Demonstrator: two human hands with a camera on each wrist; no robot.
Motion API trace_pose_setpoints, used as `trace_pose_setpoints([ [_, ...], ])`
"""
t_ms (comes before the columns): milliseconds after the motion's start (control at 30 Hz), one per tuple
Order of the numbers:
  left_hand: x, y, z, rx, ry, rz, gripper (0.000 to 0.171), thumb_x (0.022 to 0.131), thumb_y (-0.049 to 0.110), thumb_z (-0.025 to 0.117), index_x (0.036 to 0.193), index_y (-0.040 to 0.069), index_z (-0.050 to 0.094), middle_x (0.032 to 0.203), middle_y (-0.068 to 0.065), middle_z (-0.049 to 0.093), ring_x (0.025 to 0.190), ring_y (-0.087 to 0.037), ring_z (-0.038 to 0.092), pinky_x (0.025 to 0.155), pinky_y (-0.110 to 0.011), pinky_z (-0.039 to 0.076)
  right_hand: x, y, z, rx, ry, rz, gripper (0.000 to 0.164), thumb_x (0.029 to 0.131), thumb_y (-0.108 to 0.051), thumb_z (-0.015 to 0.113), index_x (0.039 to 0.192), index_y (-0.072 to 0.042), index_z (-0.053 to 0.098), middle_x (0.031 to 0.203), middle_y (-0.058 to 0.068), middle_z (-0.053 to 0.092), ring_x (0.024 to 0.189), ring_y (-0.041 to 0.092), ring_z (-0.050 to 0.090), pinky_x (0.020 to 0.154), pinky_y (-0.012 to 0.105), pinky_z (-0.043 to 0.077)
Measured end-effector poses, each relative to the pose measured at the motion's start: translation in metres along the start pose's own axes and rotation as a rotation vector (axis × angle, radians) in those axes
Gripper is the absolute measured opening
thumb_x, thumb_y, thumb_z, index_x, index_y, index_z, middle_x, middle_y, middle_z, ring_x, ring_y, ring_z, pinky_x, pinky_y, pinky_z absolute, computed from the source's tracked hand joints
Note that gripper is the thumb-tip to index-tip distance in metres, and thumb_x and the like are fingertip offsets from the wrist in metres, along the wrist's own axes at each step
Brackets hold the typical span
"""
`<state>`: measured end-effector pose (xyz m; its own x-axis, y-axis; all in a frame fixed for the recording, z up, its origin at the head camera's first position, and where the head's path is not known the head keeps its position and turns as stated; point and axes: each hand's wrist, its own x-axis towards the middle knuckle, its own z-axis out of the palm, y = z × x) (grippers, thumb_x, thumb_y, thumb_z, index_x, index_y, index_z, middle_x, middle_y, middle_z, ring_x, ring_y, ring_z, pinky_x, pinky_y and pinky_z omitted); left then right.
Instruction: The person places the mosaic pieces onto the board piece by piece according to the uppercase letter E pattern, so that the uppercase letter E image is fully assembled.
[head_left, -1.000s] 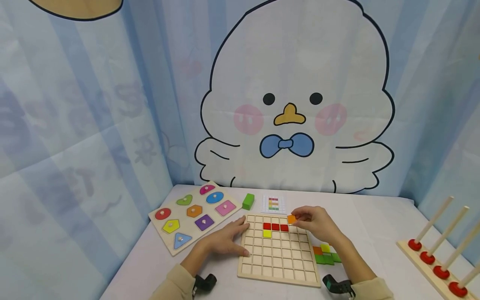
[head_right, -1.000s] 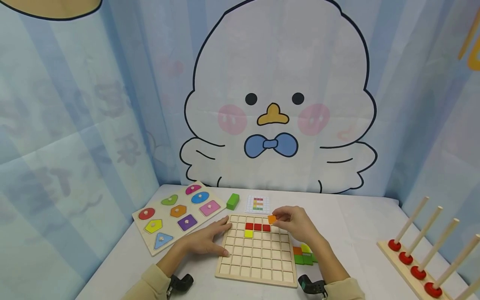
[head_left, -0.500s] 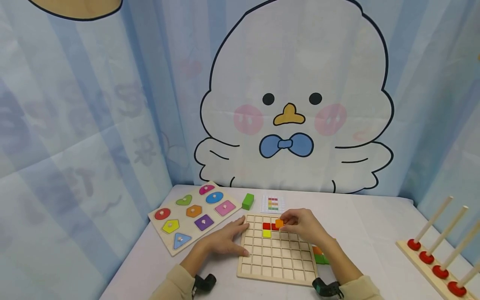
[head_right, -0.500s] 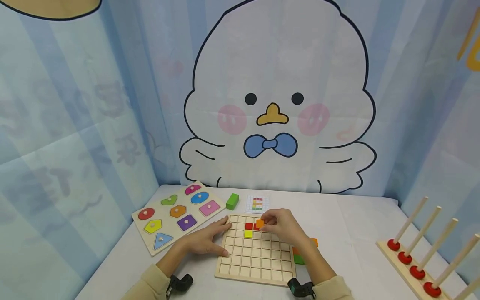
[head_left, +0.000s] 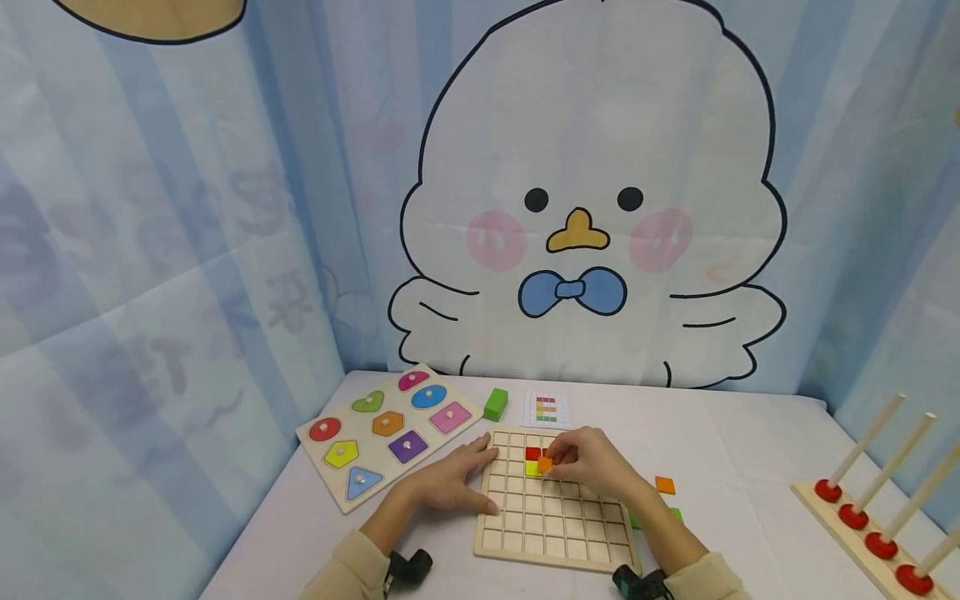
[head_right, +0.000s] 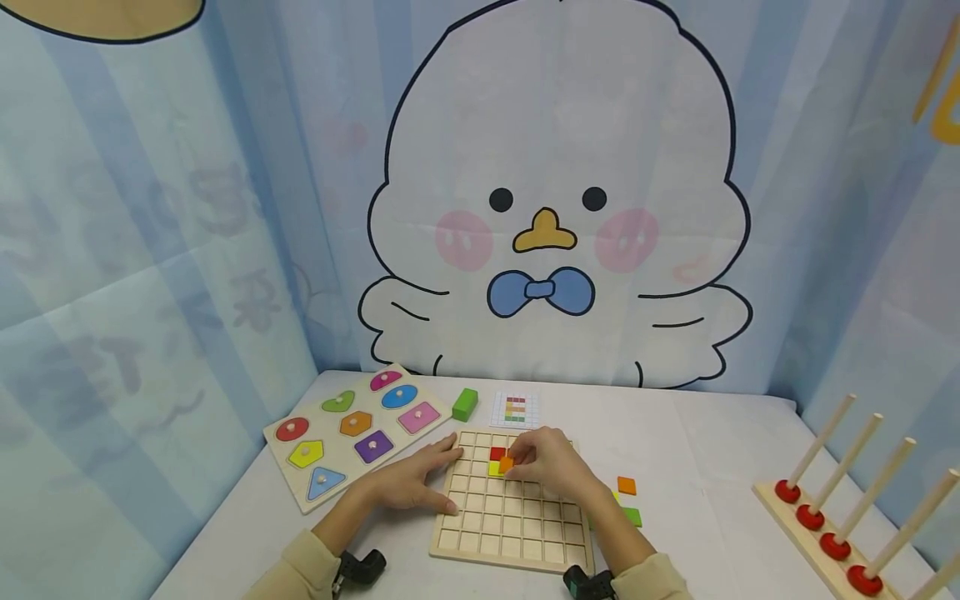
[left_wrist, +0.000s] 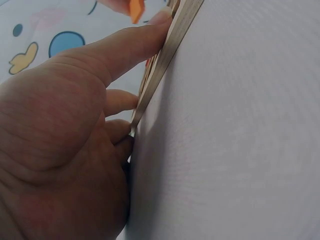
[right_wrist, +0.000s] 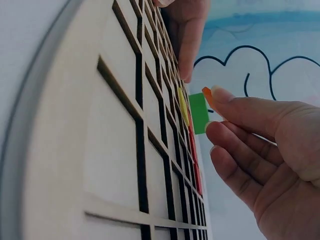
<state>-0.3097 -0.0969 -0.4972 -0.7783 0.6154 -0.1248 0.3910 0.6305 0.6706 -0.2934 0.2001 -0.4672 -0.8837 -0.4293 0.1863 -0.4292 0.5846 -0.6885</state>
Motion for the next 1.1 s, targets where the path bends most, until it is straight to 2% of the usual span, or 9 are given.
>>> trace_pose_setpoints([
  [333, 0.0, 0.001, 0.0, -0.003, 0.004, -0.004, 0.095, 0.086, 0.05, 0.082, 0.163, 0.02, 0.036, 0.177, -0.003, 0.011, 0.163, -0.032, 0.01, 0.13, -0.059, 0.015, 0.003, -0.005, 0.011, -0.023, -0.056, -0.002, 0.018, 0.082, -0.016, 0.089, 0.094, -0.009, 0.078, 0.082, -0.006, 0.068, 0.07, 0.008, 0.059, 0.064, 0.021, 0.052],
  [633, 0.0, -0.001, -0.001, -0.016, -0.002, -0.001, 0.095, 0.086, 0.05, 0.082, 0.163, 0.02, 0.036, 0.177, -0.003, 0.011, 0.163, -0.031, 0.01, 0.13, -0.059, 0.015, 0.003, -0.004, 0.017, -0.024, -0.096, -0.022, 0.017, 0.085, -0.018, 0.088, 0.095, -0.009, 0.078, 0.086, -0.004, 0.071, 0.073, 0.008, 0.062, 0.065, 0.021, 0.054],
  [1100, 0.001, -0.001, 0.0, -0.016, -0.005, -0.003, 0.095, 0.086, 0.048, 0.082, 0.163, 0.019, 0.036, 0.177, -0.003, 0.011, 0.163, -0.03, 0.011, 0.13, -0.058, 0.016, 0.001, -0.005, 0.021, -0.051, -0.097, -0.029, 0.018, 0.084, -0.021, 0.088, 0.095, -0.011, 0.079, 0.084, -0.006, 0.07, 0.072, 0.005, 0.058, 0.065, 0.02, 0.052],
])
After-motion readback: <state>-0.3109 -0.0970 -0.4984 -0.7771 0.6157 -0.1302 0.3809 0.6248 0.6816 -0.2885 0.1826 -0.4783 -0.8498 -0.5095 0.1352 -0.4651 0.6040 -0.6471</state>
